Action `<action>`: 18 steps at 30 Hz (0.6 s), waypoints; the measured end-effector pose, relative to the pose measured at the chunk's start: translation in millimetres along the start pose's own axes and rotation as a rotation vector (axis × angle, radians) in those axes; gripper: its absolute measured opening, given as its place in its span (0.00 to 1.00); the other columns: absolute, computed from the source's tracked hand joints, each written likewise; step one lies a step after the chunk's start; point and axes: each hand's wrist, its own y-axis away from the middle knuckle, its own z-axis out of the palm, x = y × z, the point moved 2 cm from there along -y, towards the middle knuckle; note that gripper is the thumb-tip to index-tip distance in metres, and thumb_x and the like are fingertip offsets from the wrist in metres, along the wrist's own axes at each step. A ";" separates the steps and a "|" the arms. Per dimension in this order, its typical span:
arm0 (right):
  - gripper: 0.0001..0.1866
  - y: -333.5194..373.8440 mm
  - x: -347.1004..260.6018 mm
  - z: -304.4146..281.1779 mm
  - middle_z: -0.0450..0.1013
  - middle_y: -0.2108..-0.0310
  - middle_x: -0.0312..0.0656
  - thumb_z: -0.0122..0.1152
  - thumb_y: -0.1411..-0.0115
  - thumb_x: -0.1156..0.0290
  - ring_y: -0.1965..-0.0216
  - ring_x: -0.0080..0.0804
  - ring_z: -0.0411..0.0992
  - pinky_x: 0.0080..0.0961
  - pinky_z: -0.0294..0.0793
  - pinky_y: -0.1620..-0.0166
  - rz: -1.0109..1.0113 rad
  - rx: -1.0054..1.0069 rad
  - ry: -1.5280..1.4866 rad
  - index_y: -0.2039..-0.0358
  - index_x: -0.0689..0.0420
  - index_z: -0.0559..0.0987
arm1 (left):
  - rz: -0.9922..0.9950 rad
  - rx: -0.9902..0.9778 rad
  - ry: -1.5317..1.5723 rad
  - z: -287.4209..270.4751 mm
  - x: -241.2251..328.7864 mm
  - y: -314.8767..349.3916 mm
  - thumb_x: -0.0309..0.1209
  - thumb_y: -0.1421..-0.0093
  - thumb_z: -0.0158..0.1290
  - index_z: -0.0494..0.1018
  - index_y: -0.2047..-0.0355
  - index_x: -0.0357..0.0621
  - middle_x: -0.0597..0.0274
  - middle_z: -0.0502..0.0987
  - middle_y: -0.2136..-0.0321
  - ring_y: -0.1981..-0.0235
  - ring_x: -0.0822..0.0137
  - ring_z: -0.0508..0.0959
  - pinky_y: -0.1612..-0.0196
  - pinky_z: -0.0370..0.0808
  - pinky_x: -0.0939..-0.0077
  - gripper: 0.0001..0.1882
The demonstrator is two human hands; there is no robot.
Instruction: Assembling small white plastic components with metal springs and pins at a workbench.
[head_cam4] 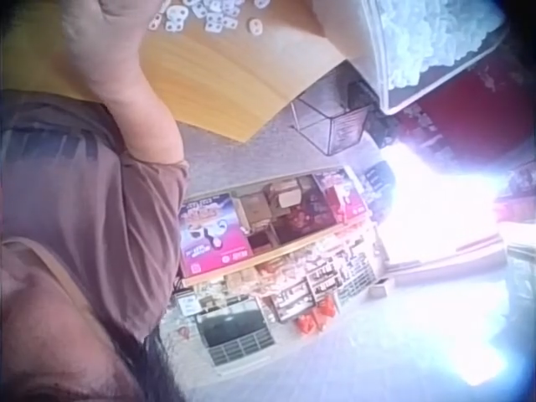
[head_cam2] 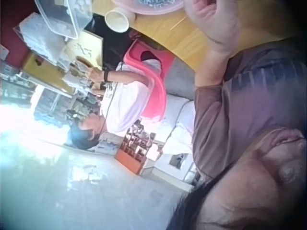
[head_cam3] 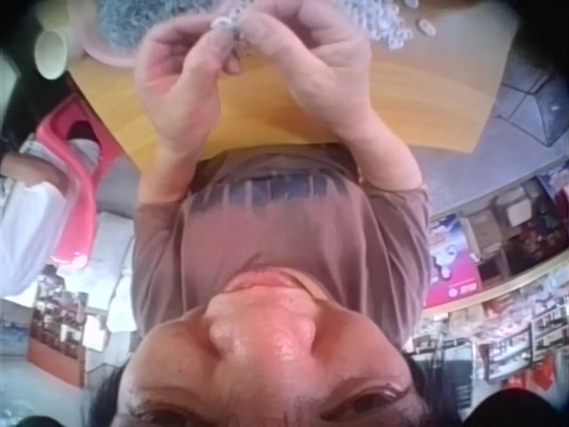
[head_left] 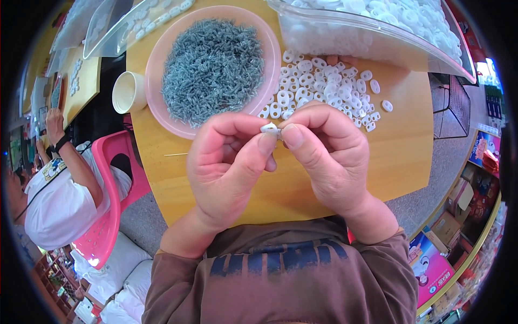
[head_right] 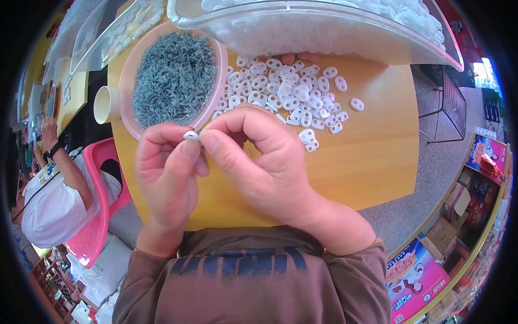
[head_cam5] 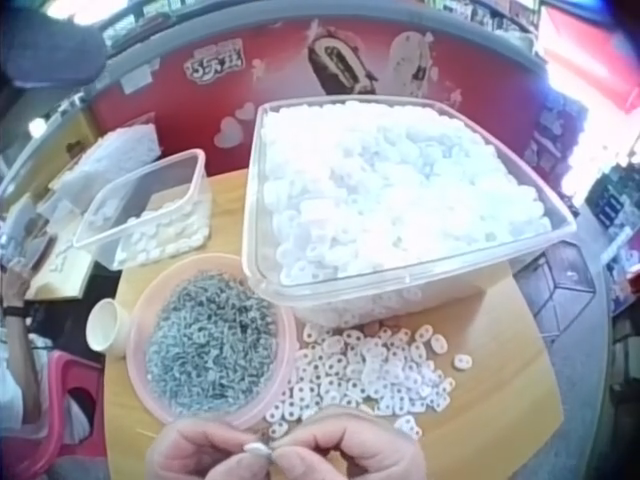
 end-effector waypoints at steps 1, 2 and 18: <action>0.04 0.6 -0.6 -0.1 0.67 0.72 0.36 0.51 0.45 0.77 0.70 0.17 0.63 0.12 0.62 0.67 -0.008 0.002 0.006 0.70 0.63 0.71 | 0.021 -0.002 -0.019 0.4 0.3 0.2 0.21 0.46 0.49 0.66 0.66 0.36 0.63 0.71 0.73 0.77 0.80 0.70 0.74 0.68 0.90 0.07; 0.04 1.2 -1.2 -0.2 0.66 0.72 0.36 0.51 0.45 0.77 0.70 0.17 0.62 0.12 0.62 0.67 -0.016 0.005 0.011 0.70 0.63 0.71 | 0.019 -0.003 -0.018 0.5 0.4 0.6 0.21 0.46 0.49 0.66 0.66 0.36 0.63 0.71 0.73 0.77 0.80 0.70 0.74 0.68 0.90 0.07; 0.03 -3.1 -2.3 1.9 0.69 0.76 0.36 0.53 0.47 0.77 0.74 0.19 0.69 0.14 0.66 0.71 -0.039 -0.006 -0.110 0.72 0.64 0.71 | -0.067 -0.011 0.042 -1.2 2.1 -2.3 0.21 0.46 0.48 0.66 0.67 0.35 0.61 0.72 0.73 0.79 0.78 0.71 0.76 0.69 0.89 0.06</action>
